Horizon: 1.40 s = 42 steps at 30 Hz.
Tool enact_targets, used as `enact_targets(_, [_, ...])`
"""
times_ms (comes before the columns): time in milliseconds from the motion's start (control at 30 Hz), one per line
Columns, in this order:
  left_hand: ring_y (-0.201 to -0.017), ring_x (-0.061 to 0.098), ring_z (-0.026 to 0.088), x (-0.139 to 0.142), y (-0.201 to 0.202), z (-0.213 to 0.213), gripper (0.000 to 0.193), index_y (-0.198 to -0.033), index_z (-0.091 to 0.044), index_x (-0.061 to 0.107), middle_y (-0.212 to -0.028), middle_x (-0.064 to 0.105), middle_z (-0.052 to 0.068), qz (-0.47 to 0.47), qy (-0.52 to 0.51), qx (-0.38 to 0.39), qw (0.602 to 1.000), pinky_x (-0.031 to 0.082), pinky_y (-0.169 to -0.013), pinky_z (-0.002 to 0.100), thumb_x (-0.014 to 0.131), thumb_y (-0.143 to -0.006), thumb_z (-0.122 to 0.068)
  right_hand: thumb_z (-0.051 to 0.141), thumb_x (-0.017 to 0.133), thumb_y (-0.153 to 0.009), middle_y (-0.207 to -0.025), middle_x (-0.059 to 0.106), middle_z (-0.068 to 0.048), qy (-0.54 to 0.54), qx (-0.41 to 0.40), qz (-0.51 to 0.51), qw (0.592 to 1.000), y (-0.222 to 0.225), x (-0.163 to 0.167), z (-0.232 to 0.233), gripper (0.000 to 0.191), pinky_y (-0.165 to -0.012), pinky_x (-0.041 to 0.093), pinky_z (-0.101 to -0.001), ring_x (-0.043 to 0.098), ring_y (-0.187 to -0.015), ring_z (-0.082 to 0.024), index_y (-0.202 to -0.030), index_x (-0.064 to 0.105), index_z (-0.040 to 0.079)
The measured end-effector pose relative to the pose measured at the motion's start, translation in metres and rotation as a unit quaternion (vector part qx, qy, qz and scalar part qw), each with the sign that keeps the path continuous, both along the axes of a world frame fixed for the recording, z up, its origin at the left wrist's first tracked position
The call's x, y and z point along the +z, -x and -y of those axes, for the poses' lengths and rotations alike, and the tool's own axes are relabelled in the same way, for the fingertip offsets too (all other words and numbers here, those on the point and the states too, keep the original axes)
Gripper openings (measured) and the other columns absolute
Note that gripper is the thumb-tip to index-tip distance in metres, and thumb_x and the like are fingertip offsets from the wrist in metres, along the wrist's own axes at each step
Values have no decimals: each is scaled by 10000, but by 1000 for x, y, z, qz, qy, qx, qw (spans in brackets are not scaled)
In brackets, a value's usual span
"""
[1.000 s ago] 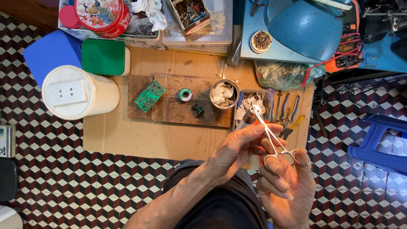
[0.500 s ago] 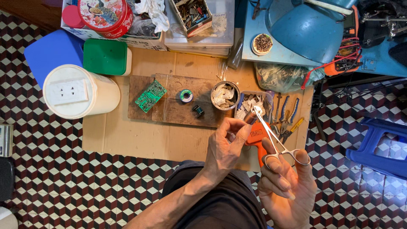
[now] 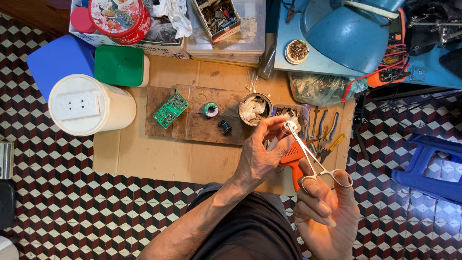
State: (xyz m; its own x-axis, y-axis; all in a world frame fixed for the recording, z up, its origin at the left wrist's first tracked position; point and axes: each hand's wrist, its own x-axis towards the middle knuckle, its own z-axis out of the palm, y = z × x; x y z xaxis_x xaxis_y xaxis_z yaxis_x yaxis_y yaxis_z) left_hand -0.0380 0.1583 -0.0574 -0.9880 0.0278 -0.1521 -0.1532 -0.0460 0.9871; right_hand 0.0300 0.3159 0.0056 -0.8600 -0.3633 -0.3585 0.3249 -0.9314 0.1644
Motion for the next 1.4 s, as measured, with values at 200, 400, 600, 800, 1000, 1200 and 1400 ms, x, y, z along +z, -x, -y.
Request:
enact_targets(200, [-1106, 732, 185, 4, 2, -1, 388, -1309, -73, 639, -1144, 750, 108, 6, -10, 6, 1000, 590, -987, 340, 697, -994, -291, 352, 494, -1134, -912, 648, -245, 6, 12, -10, 1000, 2, 2, 2, 598, -526, 504, -215, 599, -644, -189, -1386, 406, -183])
enact_targets(400, [-1101, 730, 178, 6, 2, 0, 362, -1294, -100, 632, -1141, 757, 98, 4, -15, 10, 1000, 587, -970, 337, 707, -987, -276, 370, 520, -1127, -886, 646, -223, -6, 23, -5, 1000, 3, 0, 3, 553, -496, 492, -204, 589, -615, -175, -1297, 458, -152])
enact_targets(600, [-1089, 733, 179, 6, 2, -1, 358, -1291, -92, 634, -1139, 758, 101, 1, -11, 14, 1000, 589, -959, 333, 705, -990, -271, 398, 530, -1119, -857, 627, -197, -14, 28, 7, 999, 4, 1, 5, 519, -479, 484, -196, 583, -599, -168, -1202, 477, -111])
enact_targets(800, [-1075, 735, 173, 6, 1, 0, 342, -1274, -77, 639, -1119, 761, 100, 0, -19, 13, 1000, 596, -950, 330, 689, -999, -273, 373, 492, -1155, -857, 620, -198, -30, 17, -9, 999, 3, 2, 6, 486, -486, 487, -195, 593, -599, -175, -1191, 457, -111])
enact_targets(1000, [-1097, 730, 173, 5, 1, 0, 340, -1273, -80, 642, -1136, 749, 91, -5, -19, 7, 1000, 604, -967, 335, 686, -1005, -283, 380, 477, -1152, -847, 626, -193, -57, 26, -13, 998, 2, 0, 6, 476, -495, 495, -210, 597, -595, -176, -1188, 453, -93])
enact_targets(1200, [-1095, 727, 171, 5, 1, -1, 337, -1276, -78, 637, -1145, 746, 85, -6, -29, 11, 999, 606, -959, 330, 688, -1004, -271, 393, 471, -1150, -833, 629, -185, -62, 33, -13, 997, 2, 0, 5, 494, -492, 499, -217, 600, -584, -177, -1189, 445, -99])
enact_targets(1400, [-1070, 728, 156, 6, 1, -1, 327, -1263, -73, 642, -1134, 751, 82, -7, -32, 19, 999, 605, -942, 320, 697, -1000, -259, 434, 473, -1157, -825, 627, -178, -55, 28, -8, 998, 2, 0, 5, 522, -475, 495, -206, 596, -580, -178, -1176, 444, -87])
